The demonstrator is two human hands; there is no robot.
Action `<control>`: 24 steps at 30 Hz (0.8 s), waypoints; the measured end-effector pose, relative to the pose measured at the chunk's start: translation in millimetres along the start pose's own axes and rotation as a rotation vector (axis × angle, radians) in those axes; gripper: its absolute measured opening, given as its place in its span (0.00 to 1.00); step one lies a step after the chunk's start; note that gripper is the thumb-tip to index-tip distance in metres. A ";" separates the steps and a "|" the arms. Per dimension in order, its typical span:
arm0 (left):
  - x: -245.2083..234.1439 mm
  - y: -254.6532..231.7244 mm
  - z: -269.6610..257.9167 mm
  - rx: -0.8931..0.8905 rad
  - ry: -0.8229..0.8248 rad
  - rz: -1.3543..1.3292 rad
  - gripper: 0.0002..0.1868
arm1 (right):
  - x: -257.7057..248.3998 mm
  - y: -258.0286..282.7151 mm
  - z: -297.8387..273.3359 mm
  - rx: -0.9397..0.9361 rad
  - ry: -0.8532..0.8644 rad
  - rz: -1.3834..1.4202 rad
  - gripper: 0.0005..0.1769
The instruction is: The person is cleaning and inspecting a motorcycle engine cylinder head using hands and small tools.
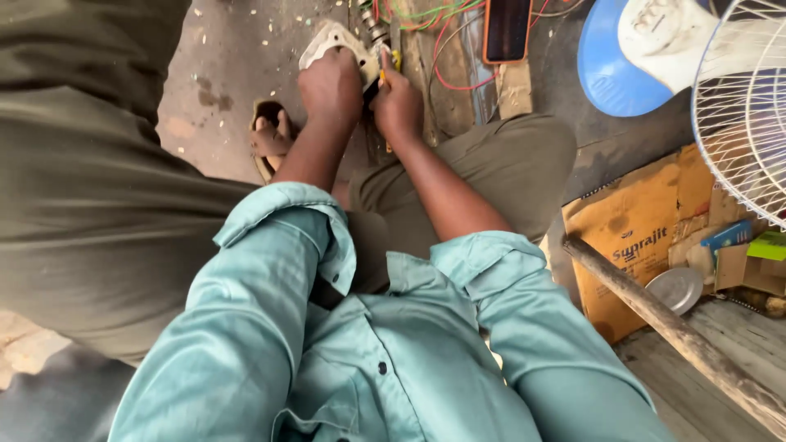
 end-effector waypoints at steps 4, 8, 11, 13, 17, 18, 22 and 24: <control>3.3 -2.6 -18.4 -0.018 0.048 0.032 0.06 | 0.3 3.9 -31.9 -0.034 0.010 0.009 0.28; 0.4 0.7 4.7 -0.015 -0.010 0.058 0.06 | -7.7 16.8 -4.1 -0.005 0.005 -0.014 0.26; 15.4 3.5 -11.9 -0.034 0.032 0.060 0.07 | 8.3 -7.5 -23.0 0.020 -0.003 -0.018 0.25; 12.5 0.4 -9.5 -0.033 0.024 0.068 0.07 | 5.7 -9.6 -24.1 -0.020 -0.039 -0.017 0.25; 0.7 1.1 2.2 -0.022 -0.003 0.045 0.07 | -3.0 11.5 -6.4 0.031 0.036 -0.032 0.28; 4.4 2.0 -2.9 -0.018 0.012 0.031 0.07 | -1.5 12.5 -8.8 0.067 0.058 -0.030 0.28; 14.1 0.3 -16.2 -0.021 0.039 0.032 0.06 | -3.2 6.7 -35.1 0.023 0.014 -0.050 0.27; 2.3 -1.6 -4.9 -0.013 -0.001 0.027 0.07 | -13.7 20.8 -27.2 0.008 0.040 -0.146 0.29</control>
Point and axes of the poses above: each hand's wrist, its own z-axis towards the middle knuckle, its own x-axis out of the palm, y = z × x, the point moved 4 cm from there along z, towards the middle knuckle, and after that the axes turned 14 degrees about y, right-handed, at the moved point
